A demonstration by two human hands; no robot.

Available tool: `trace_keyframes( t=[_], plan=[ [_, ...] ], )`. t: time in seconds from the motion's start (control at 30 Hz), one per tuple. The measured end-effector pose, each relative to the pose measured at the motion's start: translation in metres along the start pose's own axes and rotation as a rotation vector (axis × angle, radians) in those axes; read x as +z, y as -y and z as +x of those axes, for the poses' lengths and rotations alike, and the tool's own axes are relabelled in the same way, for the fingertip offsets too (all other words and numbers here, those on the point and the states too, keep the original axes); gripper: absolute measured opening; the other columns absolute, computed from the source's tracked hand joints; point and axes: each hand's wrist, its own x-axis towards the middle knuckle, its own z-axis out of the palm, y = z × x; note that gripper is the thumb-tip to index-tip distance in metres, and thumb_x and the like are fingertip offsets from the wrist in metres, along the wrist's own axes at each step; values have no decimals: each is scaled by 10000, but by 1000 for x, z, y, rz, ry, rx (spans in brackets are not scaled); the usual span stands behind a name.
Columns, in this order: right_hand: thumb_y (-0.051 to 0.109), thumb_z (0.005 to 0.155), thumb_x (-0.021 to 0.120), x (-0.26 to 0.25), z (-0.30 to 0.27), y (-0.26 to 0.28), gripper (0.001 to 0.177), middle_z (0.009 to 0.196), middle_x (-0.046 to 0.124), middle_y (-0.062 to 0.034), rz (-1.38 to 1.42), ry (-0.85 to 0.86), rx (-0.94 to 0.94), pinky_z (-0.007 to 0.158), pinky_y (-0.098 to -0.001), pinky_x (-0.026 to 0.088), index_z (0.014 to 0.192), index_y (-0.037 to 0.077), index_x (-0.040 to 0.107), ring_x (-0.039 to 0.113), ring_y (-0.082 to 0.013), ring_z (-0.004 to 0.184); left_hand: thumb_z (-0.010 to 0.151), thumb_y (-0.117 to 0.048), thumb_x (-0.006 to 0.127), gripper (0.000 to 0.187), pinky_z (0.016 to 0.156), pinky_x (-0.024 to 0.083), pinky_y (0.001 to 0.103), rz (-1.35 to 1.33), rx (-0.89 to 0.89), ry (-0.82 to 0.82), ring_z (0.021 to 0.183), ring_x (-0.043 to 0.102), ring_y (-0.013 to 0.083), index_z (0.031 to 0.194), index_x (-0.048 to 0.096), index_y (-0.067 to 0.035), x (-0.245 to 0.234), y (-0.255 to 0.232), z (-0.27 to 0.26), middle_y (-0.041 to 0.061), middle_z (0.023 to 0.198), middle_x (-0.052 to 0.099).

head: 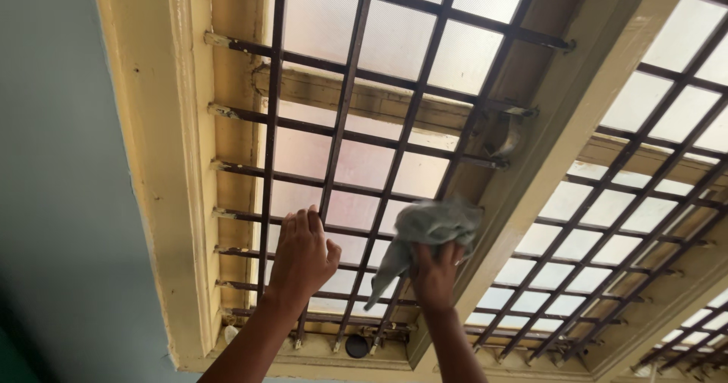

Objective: The person walks into a room and begins cleaning a window with metal security bars using a cloth. They wipe the bars and the surrounding frame repeatedly.

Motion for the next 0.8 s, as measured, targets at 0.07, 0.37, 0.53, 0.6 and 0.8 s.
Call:
trace_keyframes(
  t=[0.07, 0.37, 0.53, 0.6, 0.8],
  plan=[
    [81, 717, 747, 0, -41, 1, 469, 1356, 456, -331, 21, 107, 5, 1027, -656, 425, 1178, 167, 736, 379, -599, 1300, 832, -178, 568, 619, 1151, 383, 504, 4, 8, -7, 1118, 597, 413, 1300, 430, 203, -2, 1, -3, 325, 1140, 565],
    [37, 843, 683, -56, -26, -35, 343, 1360, 490, -205, 99, -35, -56, 1036, -532, 456, 1185, 44, 674, 486, -421, 1271, 828, -162, 577, 623, 1160, 380, 479, 69, 20, 26, 1147, 592, 401, 1310, 422, 201, -4, 0, -2, 328, 1166, 558],
    [13, 929, 660, -98, 67, -38, 408, 1441, 448, -267, -21, -451, -106, 1131, -590, 402, 1332, 36, 602, 436, -445, 1378, 826, -164, 582, 633, 1165, 372, 482, 61, 14, 26, 1174, 580, 406, 1316, 411, 200, -2, 1, -3, 335, 1192, 548],
    [44, 995, 699, -74, 98, -37, 422, 1486, 403, -280, 123, -396, -194, 1188, -624, 356, 1408, 73, 616, 411, -457, 1399, 826, -171, 589, 644, 1163, 367, 479, 62, 9, 46, 1184, 570, 423, 1320, 403, 198, -2, 1, -1, 345, 1195, 543],
    [277, 926, 754, -8, 84, 5, 558, 1433, 400, -357, -20, -144, -171, 1103, -709, 322, 1413, 90, 555, 355, -613, 1365, 821, -171, 608, 666, 1173, 348, 487, 32, -2, 54, 1194, 559, 430, 1335, 387, 190, -4, 1, -2, 345, 1210, 541]
  ],
)
